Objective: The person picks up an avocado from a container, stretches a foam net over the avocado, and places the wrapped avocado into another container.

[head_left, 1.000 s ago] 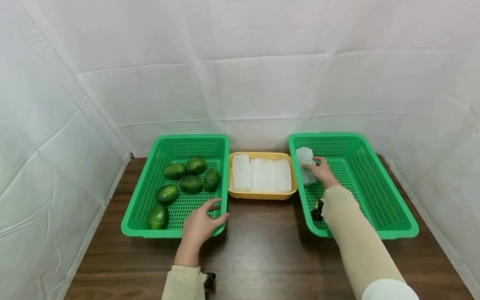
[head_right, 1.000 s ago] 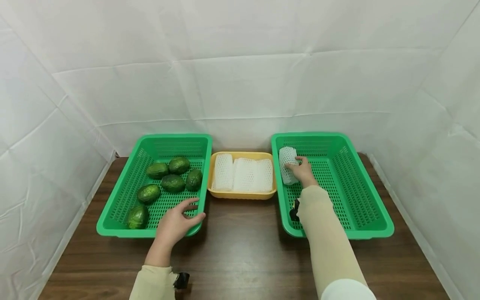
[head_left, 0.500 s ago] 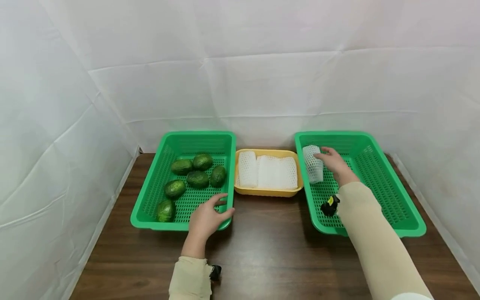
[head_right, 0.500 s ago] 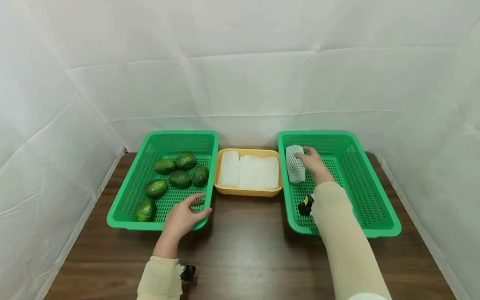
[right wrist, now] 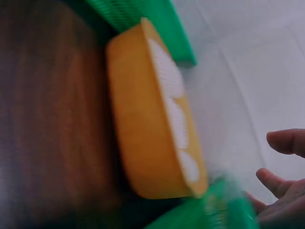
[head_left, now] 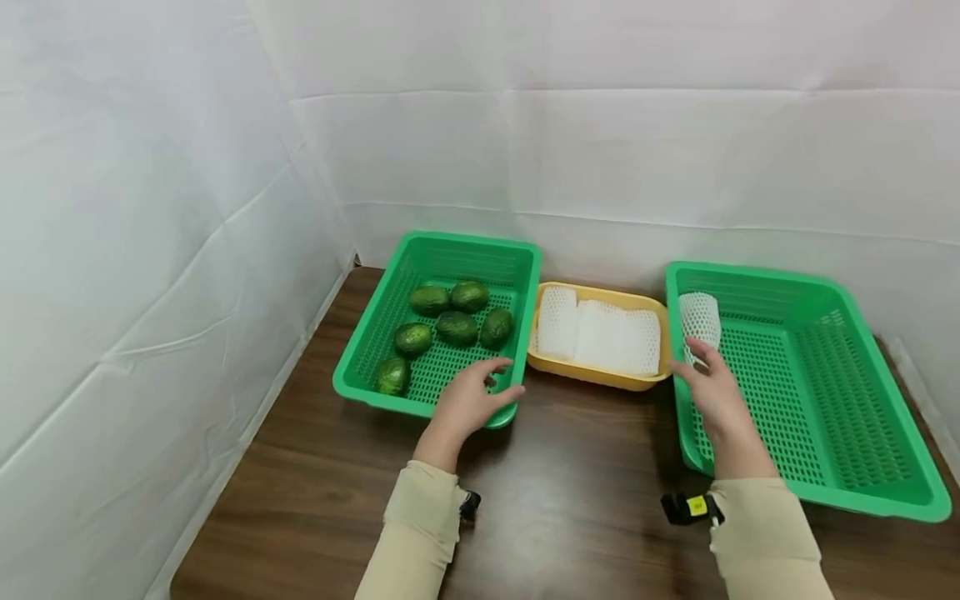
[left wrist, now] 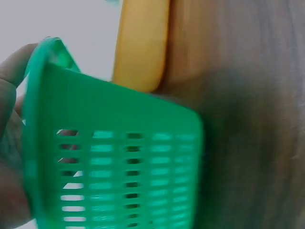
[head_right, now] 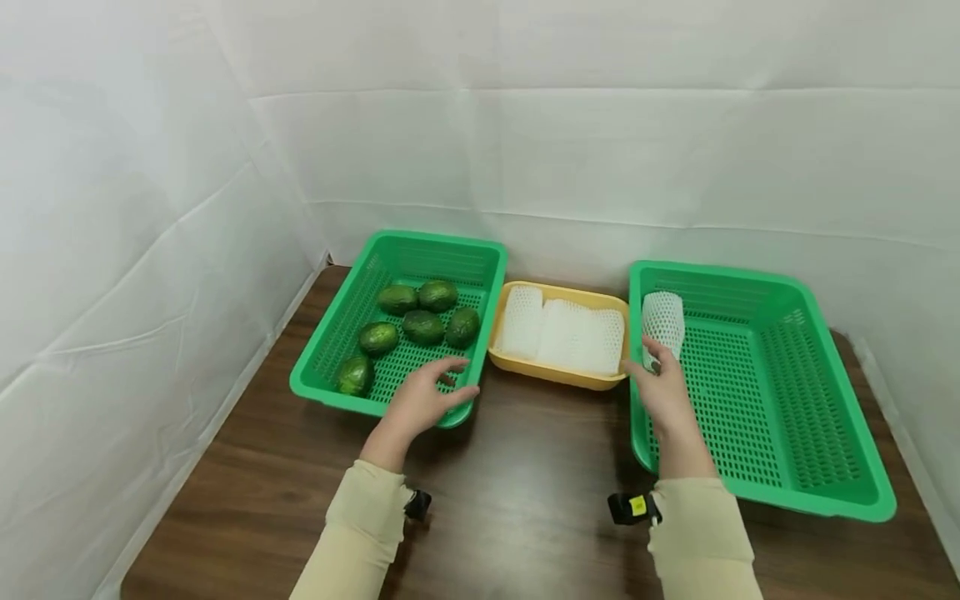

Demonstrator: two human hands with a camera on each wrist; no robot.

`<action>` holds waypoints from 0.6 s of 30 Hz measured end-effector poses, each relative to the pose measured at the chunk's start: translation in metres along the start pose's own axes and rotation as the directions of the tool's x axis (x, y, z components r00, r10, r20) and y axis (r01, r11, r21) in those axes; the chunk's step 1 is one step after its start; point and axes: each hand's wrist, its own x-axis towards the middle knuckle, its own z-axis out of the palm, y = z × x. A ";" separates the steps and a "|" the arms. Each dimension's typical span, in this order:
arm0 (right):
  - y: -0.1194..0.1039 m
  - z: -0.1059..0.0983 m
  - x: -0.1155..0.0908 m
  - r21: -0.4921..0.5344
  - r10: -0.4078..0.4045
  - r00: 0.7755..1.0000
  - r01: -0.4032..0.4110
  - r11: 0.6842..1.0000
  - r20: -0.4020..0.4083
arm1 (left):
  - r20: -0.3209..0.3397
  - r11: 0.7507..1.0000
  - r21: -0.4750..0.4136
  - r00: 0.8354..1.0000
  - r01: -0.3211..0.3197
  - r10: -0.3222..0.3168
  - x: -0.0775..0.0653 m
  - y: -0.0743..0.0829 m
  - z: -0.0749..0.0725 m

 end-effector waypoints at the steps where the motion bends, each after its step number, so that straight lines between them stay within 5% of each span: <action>1: 0.004 0.002 -0.003 -0.009 0.013 1.000 -0.013 1.000 -0.007 | -0.002 1.000 -0.017 1.000 -0.006 0.005 0.002 0.003 -0.006; 6: 0.017 0.010 -0.009 -0.019 0.032 0.998 -0.032 0.999 -0.049 | 0.031 0.999 0.035 0.999 0.040 -0.042 0.021 0.016 -0.065; 10: 0.019 0.013 -0.008 -0.016 0.036 0.996 -0.037 0.999 -0.080 | 0.169 0.981 0.166 0.977 0.104 -0.132 0.048 0.007 -0.116; 13: 0.019 0.013 -0.006 0.006 0.046 0.995 -0.046 0.999 -0.094 | 0.293 0.961 0.246 0.935 0.128 -0.199 0.064 -0.011 -0.133; 18: 0.020 0.012 -0.005 0.031 0.055 0.993 -0.052 0.998 -0.102 | 0.389 0.891 0.395 0.838 0.223 -0.382 0.070 -0.040 -0.135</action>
